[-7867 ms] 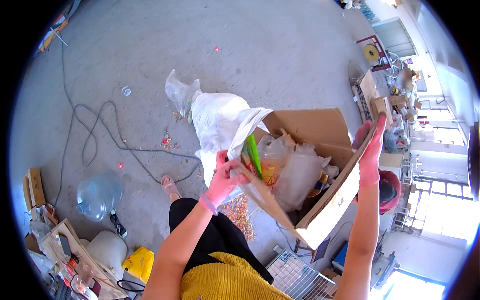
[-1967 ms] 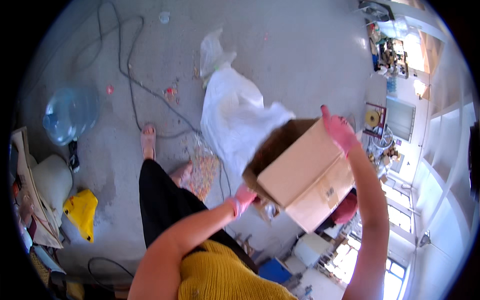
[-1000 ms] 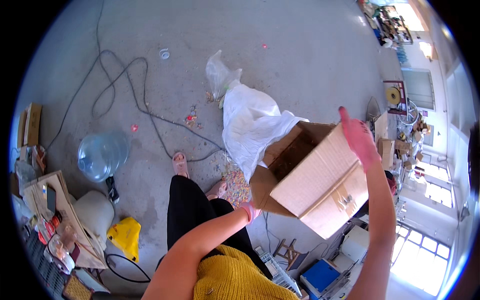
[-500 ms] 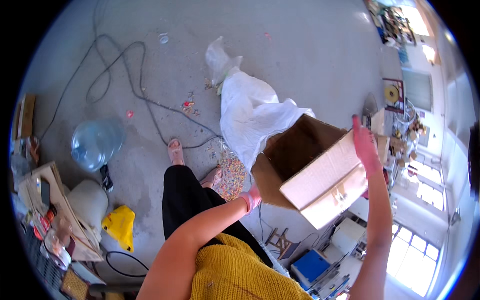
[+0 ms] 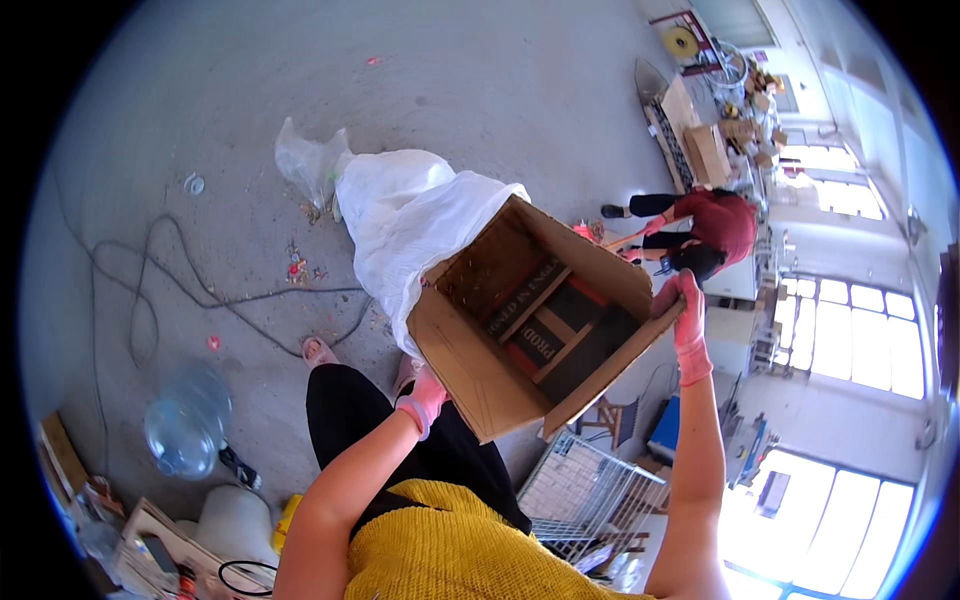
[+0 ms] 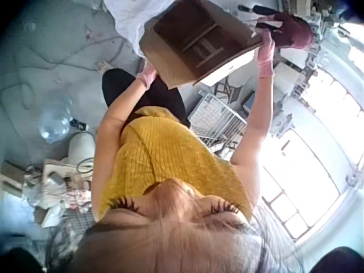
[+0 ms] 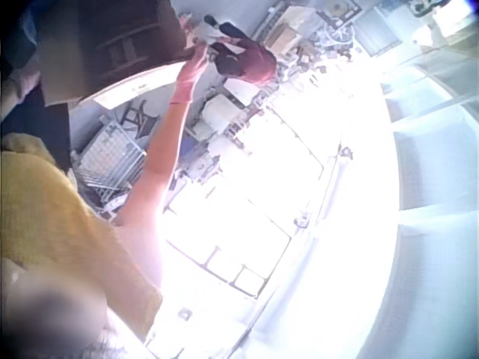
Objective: The person opens a large paper bag and uses a broom to sweep the floor. They dump plastic waste from a cardboard box into a white plastic bag and hold it open while another person sweeps floor debris into it.
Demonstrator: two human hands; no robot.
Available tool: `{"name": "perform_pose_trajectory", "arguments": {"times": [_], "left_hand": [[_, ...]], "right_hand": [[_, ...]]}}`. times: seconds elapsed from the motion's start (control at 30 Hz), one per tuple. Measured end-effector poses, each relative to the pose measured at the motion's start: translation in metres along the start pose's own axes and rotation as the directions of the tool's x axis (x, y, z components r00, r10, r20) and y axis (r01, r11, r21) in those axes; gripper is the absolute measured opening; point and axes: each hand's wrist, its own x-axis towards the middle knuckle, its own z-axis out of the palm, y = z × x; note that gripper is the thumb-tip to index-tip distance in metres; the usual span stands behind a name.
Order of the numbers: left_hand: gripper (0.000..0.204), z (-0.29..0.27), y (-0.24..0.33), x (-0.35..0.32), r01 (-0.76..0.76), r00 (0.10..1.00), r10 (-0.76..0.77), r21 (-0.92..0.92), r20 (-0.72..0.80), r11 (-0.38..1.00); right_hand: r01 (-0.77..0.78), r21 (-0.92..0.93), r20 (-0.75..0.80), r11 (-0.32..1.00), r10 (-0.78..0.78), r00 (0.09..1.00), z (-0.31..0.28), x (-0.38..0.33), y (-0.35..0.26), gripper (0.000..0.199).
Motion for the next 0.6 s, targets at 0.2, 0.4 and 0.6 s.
{"name": "perform_pose_trajectory", "arguments": {"times": [0.2,0.4,0.6], "left_hand": [[0.029,-0.003,0.033,-0.010,0.099,0.949,0.073,0.507,-0.308,0.856],[0.039,0.005,0.058,0.003,0.207,0.898,0.113,0.636,-0.424,0.743],[0.040,-0.026,0.126,0.096,0.283,0.903,0.136,0.803,-0.407,0.524]], "right_hand": [[0.265,0.661,-0.356,0.703,-0.017,0.934,-0.043,-0.092,0.055,0.051],[0.512,0.627,-0.601,0.586,-0.055,0.798,-0.114,-0.230,0.073,0.055],[0.559,0.594,-0.804,0.578,0.429,0.411,-0.087,-0.322,0.174,0.052]]}}
